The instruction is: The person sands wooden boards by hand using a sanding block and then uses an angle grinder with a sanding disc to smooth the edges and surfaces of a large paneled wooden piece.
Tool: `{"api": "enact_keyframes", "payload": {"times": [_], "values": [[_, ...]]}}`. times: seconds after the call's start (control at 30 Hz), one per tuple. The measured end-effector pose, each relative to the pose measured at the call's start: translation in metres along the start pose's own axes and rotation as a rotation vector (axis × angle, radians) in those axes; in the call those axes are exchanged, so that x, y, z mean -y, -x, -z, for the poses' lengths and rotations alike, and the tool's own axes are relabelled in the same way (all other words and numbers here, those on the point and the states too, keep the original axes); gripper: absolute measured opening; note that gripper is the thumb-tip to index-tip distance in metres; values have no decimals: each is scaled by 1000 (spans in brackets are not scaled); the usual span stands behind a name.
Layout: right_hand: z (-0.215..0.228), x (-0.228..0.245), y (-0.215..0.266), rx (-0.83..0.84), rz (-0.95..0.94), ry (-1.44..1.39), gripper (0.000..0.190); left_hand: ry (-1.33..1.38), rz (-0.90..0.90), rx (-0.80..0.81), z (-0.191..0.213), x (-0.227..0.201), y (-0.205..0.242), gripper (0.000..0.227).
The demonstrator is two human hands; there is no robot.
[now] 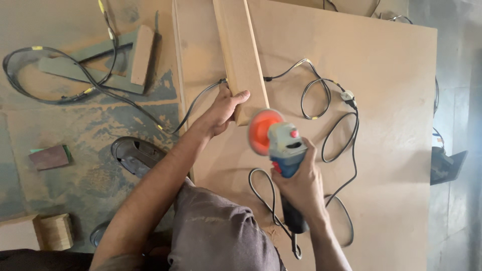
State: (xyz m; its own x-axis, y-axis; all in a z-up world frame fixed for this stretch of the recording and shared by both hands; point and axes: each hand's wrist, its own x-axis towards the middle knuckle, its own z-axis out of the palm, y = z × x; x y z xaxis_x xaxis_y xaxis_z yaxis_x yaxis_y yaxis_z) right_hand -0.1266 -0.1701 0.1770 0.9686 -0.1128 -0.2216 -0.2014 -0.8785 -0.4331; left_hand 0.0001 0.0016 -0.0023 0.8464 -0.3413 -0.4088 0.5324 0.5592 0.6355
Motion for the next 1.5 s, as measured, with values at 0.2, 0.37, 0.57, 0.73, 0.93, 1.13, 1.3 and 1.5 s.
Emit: {"api": "enact_keyframes", "payload": {"times": [0.2, 0.37, 0.57, 0.73, 0.93, 1.13, 1.3, 1.5], "values": [[-3, 5, 5, 18, -25, 41, 92, -25, 15, -24, -2, -3, -2, 73], [22, -40, -23, -145, -106, 19, 95, 10, -42, 64, 0, -9, 1, 71], [33, -50, -15, -193, -42, 41, 94, 66, -17, 12, 0, -5, -9, 66], [21, -8, -2, -88, -49, 32, 93, 49, -29, -16, 1, -1, -13, 68], [12, 25, 2, 46, 45, 37, 93, 45, -10, -40, -6, -6, -10, 64], [17, -1, -9, -19, -26, 127, 96, 105, -110, 45, 4, 3, -13, 64], [35, -90, -30, -220, 6, -71, 93, 38, -129, -73, 8, -4, -11, 67], [63, -185, -32, 177, 31, -1408, 74, 23, -245, -211, 18, -21, 18, 80]]}}
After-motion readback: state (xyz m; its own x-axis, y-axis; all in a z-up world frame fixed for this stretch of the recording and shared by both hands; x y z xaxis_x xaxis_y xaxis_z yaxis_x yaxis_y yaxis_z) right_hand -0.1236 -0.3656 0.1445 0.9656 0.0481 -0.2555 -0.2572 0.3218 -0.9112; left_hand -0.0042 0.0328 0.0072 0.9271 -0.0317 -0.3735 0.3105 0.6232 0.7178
